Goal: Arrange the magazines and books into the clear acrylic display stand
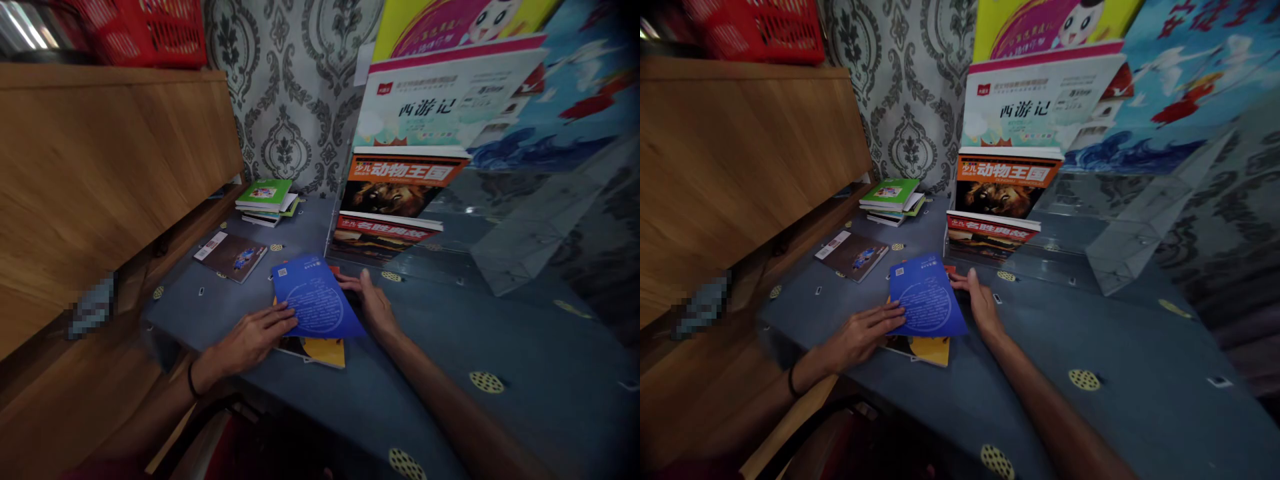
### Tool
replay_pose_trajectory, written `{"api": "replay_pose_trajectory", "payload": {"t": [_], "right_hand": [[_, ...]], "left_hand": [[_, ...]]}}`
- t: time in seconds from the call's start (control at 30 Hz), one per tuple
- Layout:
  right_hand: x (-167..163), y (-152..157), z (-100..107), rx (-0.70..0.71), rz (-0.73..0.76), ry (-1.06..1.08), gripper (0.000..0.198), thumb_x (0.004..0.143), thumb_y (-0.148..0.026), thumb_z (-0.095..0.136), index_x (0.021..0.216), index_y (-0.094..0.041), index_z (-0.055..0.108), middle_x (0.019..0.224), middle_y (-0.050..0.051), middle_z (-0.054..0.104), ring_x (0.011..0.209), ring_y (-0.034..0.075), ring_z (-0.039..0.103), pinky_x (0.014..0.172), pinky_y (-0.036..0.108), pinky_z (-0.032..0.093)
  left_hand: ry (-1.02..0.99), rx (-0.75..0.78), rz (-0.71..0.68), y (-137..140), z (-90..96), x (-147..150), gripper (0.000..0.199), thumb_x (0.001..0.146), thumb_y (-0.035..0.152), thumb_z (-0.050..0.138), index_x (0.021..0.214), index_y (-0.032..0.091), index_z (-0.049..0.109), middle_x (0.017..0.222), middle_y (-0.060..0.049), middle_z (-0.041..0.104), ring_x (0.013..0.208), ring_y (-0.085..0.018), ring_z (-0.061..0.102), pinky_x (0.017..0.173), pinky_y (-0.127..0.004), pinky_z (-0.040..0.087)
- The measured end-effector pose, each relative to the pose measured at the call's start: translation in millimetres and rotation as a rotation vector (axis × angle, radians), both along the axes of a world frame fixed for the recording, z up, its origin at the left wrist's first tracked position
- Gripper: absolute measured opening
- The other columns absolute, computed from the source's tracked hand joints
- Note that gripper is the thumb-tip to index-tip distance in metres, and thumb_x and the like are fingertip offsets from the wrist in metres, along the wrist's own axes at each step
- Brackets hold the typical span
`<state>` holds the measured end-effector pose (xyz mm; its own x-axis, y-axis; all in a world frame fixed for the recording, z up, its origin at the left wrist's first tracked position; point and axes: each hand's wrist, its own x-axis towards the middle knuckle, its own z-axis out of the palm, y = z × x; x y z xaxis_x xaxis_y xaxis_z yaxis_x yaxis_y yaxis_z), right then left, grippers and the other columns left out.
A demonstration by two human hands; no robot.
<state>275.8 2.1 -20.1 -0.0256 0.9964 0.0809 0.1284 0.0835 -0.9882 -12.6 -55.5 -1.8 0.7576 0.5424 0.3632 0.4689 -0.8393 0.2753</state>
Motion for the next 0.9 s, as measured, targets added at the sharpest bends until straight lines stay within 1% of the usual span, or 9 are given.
{"api": "replay_pose_trajectory", "payload": {"t": [0.1, 0.17, 0.3, 0.4, 0.5, 0.6, 0.67, 0.73, 0.9], "right_hand": [[4.7, 0.1, -1.9, 0.043, 0.058, -0.064, 0.05, 0.079, -0.073, 0.066, 0.076, -0.026, 0.08, 0.124, 0.009, 0.073, 0.123, 0.034, 0.063, 0.111, 0.052, 0.043], [4.9, 0.3, -7.2, 0.103, 0.063, -0.161, 0.037, 0.074, -0.062, 0.076, 0.073, -0.025, 0.079, 0.129, 0.01, 0.071, 0.121, 0.034, 0.065, 0.109, 0.052, 0.045], [2.5, -0.7, -17.8, 0.163, 0.02, -0.277, 0.026, 0.079, -0.047, 0.071, 0.068, -0.023, 0.073, 0.131, 0.012, 0.069, 0.118, 0.032, 0.066, 0.107, 0.052, 0.046], [0.2, -5.2, -20.4, 0.184, 0.008, -0.318, 0.025, 0.08, -0.042, 0.068, 0.065, -0.023, 0.068, 0.135, 0.013, 0.066, 0.121, 0.032, 0.064, 0.107, 0.052, 0.045], [-2.0, -13.9, -18.8, 0.174, 0.027, -0.341, 0.025, 0.081, -0.04, 0.066, 0.063, -0.022, 0.066, 0.141, 0.013, 0.062, 0.126, 0.033, 0.061, 0.109, 0.053, 0.042], [-3.0, -24.6, -16.3, 0.156, 0.034, -0.357, 0.027, 0.082, -0.039, 0.065, 0.06, -0.022, 0.064, 0.145, 0.013, 0.058, 0.131, 0.034, 0.056, 0.109, 0.054, 0.042], [-2.4, -30.7, -14.6, 0.139, 0.03, -0.369, 0.027, 0.082, -0.039, 0.065, 0.061, -0.023, 0.064, 0.146, 0.013, 0.057, 0.134, 0.034, 0.054, 0.109, 0.054, 0.042], [-0.8, -35.2, -12.6, 0.122, 0.032, -0.373, 0.027, 0.082, -0.04, 0.065, 0.062, -0.022, 0.063, 0.145, 0.013, 0.058, 0.134, 0.034, 0.054, 0.109, 0.054, 0.042], [4.0, -40.0, -7.9, 0.091, 0.037, -0.391, 0.028, 0.084, -0.04, 0.064, 0.063, -0.021, 0.06, 0.143, 0.015, 0.058, 0.133, 0.033, 0.054, 0.107, 0.052, 0.043]], "left_hand": [[0.011, -0.084, -0.026, -2.0, 5.3, -11.8, 0.043, 0.103, 0.02, 0.041, 0.145, 0.023, 0.052, 0.144, -0.012, 0.061, 0.142, -0.025, 0.05, 0.116, -0.049, 0.046], [0.038, -0.156, -0.035, -3.0, 12.3, -17.0, 0.042, 0.103, 0.022, 0.043, 0.144, 0.022, 0.054, 0.149, -0.012, 0.056, 0.144, -0.024, 0.046, 0.12, -0.049, 0.04], [0.102, -0.347, -0.062, 2.5, 29.0, -17.2, 0.049, 0.1, 0.04, 0.056, 0.147, 0.026, 0.052, 0.158, -0.009, 0.046, 0.149, -0.027, 0.039, 0.126, -0.054, 0.028], [0.13, -0.441, -0.002, 14.0, 33.0, -8.6, 0.05, 0.101, 0.05, 0.051, 0.146, 0.028, 0.053, 0.158, -0.007, 0.045, 0.15, -0.026, 0.037, 0.126, -0.052, 0.025], [0.157, -0.374, 0.133, 27.9, 24.6, 4.5, 0.052, 0.103, 0.05, 0.045, 0.148, 0.025, 0.05, 0.162, -0.01, 0.04, 0.153, -0.026, 0.029, 0.126, -0.052, 0.023], [0.191, -0.261, 0.231, 40.3, 11.8, 15.8, 0.058, 0.102, 0.049, 0.048, 0.151, 0.019, 0.045, 0.164, -0.016, 0.034, 0.155, -0.03, 0.023, 0.126, -0.055, 0.022], [0.213, -0.213, 0.234, 46.2, 5.8, 20.2, 0.06, 0.101, 0.05, 0.05, 0.152, 0.018, 0.043, 0.164, -0.018, 0.032, 0.155, -0.032, 0.022, 0.125, -0.057, 0.023], [0.231, -0.178, 0.217, 49.7, 2.9, 22.1, 0.061, 0.101, 0.053, 0.048, 0.152, 0.02, 0.04, 0.165, -0.017, 0.031, 0.155, -0.032, 0.022, 0.124, -0.056, 0.024], [0.296, -0.117, 0.204, 50.8, 3.1, 23.0, 0.064, 0.101, 0.059, 0.044, 0.153, 0.022, 0.038, 0.163, -0.017, 0.036, 0.154, -0.033, 0.027, 0.122, -0.056, 0.028]]}}
